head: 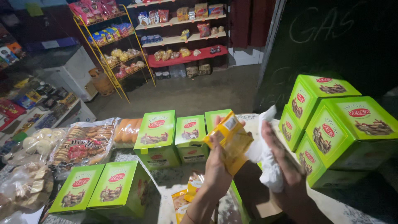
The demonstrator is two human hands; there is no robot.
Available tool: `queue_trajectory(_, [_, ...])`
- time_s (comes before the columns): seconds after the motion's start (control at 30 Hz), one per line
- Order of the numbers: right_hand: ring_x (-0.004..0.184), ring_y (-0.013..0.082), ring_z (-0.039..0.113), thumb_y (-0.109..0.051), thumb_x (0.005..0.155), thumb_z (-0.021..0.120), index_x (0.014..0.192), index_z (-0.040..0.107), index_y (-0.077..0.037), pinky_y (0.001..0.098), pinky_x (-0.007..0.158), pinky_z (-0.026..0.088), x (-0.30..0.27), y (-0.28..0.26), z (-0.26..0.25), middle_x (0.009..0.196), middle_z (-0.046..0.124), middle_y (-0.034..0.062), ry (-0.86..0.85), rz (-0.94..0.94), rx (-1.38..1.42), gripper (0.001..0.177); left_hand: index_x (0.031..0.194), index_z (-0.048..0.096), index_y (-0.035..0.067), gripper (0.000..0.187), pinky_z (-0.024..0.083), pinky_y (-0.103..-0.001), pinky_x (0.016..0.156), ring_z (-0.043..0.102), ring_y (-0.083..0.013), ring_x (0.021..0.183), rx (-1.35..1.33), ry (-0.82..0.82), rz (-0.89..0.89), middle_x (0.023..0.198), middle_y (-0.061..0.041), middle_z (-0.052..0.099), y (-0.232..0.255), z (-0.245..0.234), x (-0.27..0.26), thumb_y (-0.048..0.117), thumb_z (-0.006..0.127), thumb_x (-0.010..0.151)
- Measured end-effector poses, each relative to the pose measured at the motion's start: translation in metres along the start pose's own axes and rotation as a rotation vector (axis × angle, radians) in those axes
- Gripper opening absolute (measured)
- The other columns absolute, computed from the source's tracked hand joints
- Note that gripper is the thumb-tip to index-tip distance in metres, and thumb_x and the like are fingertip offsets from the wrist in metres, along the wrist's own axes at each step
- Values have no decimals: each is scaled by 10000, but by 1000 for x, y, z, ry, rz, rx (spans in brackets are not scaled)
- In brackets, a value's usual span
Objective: The person wipes several small yellow snack packets with a white cloth and places them into a green cardboard box. The person repeatedly picks up packets, wipes them, and puts them into the box until the box is full and closed.
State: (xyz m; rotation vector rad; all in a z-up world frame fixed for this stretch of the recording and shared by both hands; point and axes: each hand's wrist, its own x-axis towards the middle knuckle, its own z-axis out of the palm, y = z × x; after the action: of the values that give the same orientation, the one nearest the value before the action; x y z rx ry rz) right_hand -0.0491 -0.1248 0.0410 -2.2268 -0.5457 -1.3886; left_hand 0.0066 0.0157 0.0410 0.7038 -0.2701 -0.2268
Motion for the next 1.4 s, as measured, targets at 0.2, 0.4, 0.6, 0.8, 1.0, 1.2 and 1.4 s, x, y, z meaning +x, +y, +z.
queue_trajectory(0.2, [1539,281,307,-50,1045,402,1490,395,103,379,1299,189,-16,6,25,1646,277,229,-454,-71,504,471,1224,622,-9,744,614,-354,699,701,-270,823,-183,58,-300,975,-197,699,-54,-46,-2,657,429,955])
queue_trajectory(0.4, [1516,355,420,-73,972,717,1532,385,-60,605,1274,357,3,11,24,1579,471,171,-240,-290,22,651,1511,498,61,861,571,-336,949,584,-264,1294,-489,-222,-410,1506,-157,548,-42,-23,-7,696,448,931])
queue_trajectory(0.6, [1550,332,339,-428,987,491,1514,420,4,511,1299,110,11,5,12,1630,373,199,-319,-203,146,685,1422,550,-25,670,570,-320,963,672,-276,1174,35,15,-121,1354,-254,646,-27,2,-10,467,416,988])
queue_trajectory(0.8, [1567,331,289,-133,1056,481,1515,394,-44,482,1330,204,-10,23,23,1632,364,190,-314,-105,115,476,1409,548,18,449,540,-314,990,658,-214,1176,48,21,2,1400,-196,638,-39,-2,-6,250,485,1029])
queue_trajectory(1.0, [1320,351,623,-138,1014,657,1290,608,17,414,1173,525,-3,42,28,1355,633,242,-65,-316,52,321,1200,679,46,233,572,-242,633,683,-125,760,-121,69,37,1065,-126,749,-25,-5,-6,178,579,1037])
queue_trajectory(1.2, [1375,466,560,-26,893,603,1184,656,36,531,1067,564,18,66,8,1447,552,320,-189,68,341,302,1321,638,101,361,634,-462,754,714,-277,1025,-66,142,127,1265,-132,708,-1,-5,-12,229,597,986])
queue_trajectory(1.4, [838,227,641,-246,907,466,871,668,-58,395,780,541,11,95,-16,875,683,118,-282,599,858,279,1244,658,-17,403,679,-414,904,687,-359,1152,446,-117,685,1263,-228,677,4,-2,-18,-167,511,899])
